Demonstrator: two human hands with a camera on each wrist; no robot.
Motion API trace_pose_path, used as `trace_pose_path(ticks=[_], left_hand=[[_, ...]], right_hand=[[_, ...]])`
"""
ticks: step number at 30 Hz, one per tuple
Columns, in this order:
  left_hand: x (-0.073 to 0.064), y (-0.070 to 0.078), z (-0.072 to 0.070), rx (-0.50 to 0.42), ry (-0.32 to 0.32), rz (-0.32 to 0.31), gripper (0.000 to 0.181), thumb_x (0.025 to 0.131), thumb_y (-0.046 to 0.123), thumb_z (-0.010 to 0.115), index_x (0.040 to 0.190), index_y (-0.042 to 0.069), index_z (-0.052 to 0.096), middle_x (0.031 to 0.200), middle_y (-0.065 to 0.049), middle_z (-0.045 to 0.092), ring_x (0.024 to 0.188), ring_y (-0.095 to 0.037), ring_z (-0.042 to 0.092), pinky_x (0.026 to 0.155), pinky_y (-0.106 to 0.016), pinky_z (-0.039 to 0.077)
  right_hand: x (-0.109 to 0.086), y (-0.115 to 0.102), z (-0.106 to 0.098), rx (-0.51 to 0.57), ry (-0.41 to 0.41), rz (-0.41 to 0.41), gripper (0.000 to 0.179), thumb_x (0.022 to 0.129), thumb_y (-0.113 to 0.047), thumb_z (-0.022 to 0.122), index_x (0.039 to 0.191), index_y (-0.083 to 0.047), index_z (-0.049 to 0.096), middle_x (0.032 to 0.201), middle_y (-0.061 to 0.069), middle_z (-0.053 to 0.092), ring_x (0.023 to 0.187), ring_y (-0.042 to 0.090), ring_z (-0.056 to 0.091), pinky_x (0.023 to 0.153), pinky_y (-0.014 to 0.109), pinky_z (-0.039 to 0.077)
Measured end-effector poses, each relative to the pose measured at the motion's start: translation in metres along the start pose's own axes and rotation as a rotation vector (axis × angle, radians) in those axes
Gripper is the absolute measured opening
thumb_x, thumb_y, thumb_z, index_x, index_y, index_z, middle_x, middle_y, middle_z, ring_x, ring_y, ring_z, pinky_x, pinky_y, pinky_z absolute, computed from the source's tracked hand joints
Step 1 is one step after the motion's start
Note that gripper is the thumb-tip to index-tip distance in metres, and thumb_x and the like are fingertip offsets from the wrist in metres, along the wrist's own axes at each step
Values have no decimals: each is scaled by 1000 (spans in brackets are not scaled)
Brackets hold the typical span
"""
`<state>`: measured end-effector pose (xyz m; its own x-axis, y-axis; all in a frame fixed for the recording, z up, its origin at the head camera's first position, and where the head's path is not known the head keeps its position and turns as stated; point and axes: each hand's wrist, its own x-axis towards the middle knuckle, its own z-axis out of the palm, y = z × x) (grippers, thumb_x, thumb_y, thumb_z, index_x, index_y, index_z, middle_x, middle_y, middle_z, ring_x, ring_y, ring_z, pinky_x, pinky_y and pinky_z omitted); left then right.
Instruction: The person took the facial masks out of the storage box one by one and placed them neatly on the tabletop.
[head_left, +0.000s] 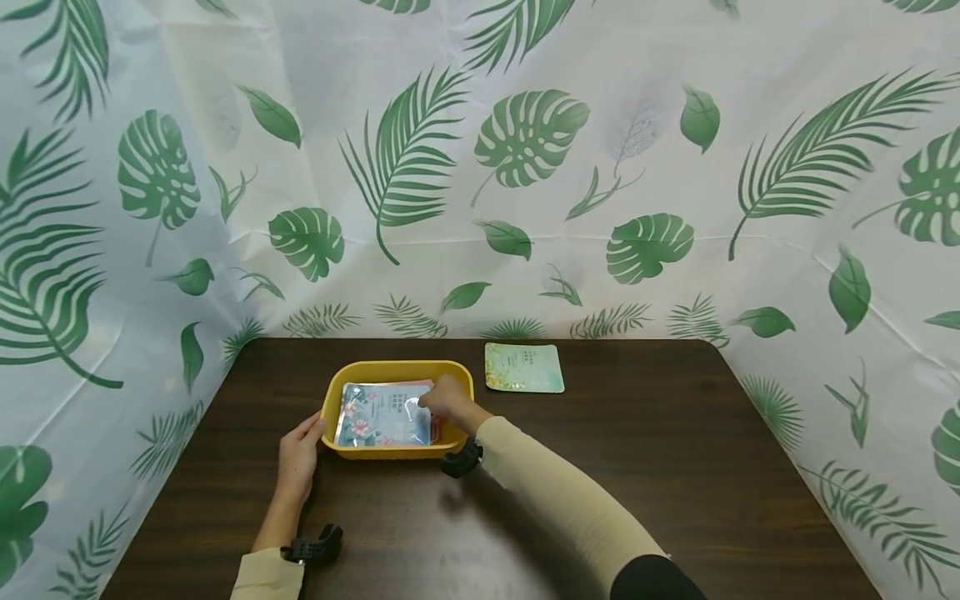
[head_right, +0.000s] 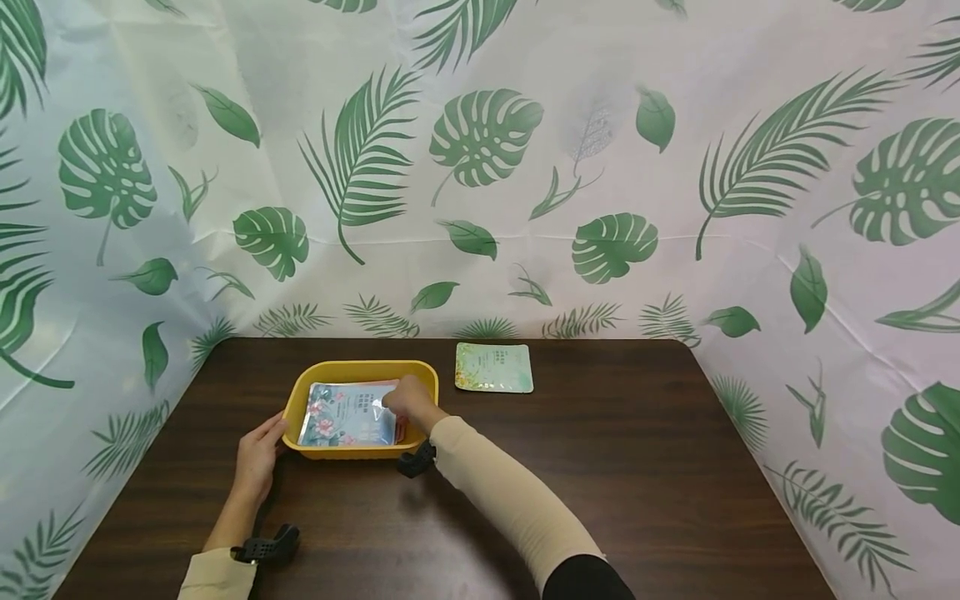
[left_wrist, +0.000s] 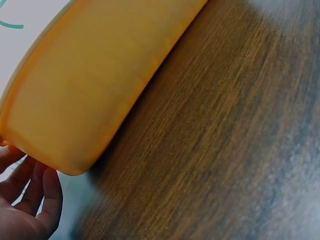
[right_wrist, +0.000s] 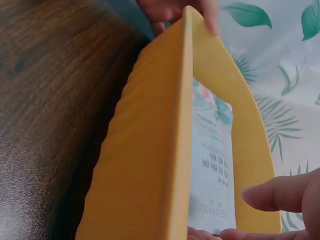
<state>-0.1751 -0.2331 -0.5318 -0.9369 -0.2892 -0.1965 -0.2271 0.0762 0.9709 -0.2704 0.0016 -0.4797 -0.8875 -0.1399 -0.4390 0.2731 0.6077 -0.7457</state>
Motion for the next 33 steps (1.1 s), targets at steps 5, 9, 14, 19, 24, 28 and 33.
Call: trace_pose_path(ticks=[5, 9, 14, 19, 24, 28, 33], left_hand=[[0, 0, 1, -1, 5, 1, 51, 105, 25, 41, 146, -5, 38, 153, -23, 36, 143, -32, 33, 116, -47, 30], [0, 0, 1, -6, 10, -2, 51, 105, 26, 41, 145, -5, 39, 153, -24, 37, 142, -31, 34, 116, -46, 31], [0, 0, 1, -10, 12, 9, 51, 105, 26, 42, 145, -5, 39, 152, -24, 37, 141, -31, 34, 115, -47, 31], [0, -1, 2, -1, 16, 5, 51, 105, 28, 42, 146, -4, 39, 153, -22, 38, 141, -29, 35, 115, -46, 31], [1, -3, 1, -6, 15, 6, 51, 105, 27, 42, 146, -5, 39, 153, -23, 37, 141, -30, 35, 112, -38, 37], [1, -2, 1, -5, 13, 9, 52, 105, 27, 43, 145, -5, 39, 153, -24, 36, 143, -32, 33, 116, -47, 30], [0, -2, 1, -1, 15, 6, 53, 105, 28, 43, 146, -5, 38, 154, -24, 35, 144, -33, 31, 117, -47, 30]], right_hand=[[-2, -2, 2, -70, 9, 8, 21, 87, -13, 71, 97, 5, 69, 80, 11, 66, 44, 15, 48, 53, 26, 52], [-3, -1, 2, -68, 11, 6, 19, 86, -12, 71, 95, 5, 69, 77, 10, 65, 44, 15, 50, 56, 27, 55], [-4, 2, 3, 5, 25, -12, 15, 88, -8, 68, 91, 6, 70, 66, 8, 59, 41, 14, 49, 47, 25, 50], [-5, 2, 5, 130, 35, -3, 8, 87, -1, 64, 87, 6, 68, 57, 4, 50, 44, 14, 45, 44, 22, 42], [-7, 4, 6, 222, 44, -25, 4, 84, 3, 62, 82, 5, 65, 59, 5, 49, 48, 15, 45, 45, 23, 42], [-11, 5, 6, 235, 21, -40, 7, 86, 1, 62, 80, 3, 65, 68, 8, 56, 55, 18, 51, 49, 27, 47], [-12, 5, 6, 177, -22, -35, 11, 91, -2, 57, 82, 2, 64, 86, 12, 64, 66, 24, 63, 62, 37, 58]])
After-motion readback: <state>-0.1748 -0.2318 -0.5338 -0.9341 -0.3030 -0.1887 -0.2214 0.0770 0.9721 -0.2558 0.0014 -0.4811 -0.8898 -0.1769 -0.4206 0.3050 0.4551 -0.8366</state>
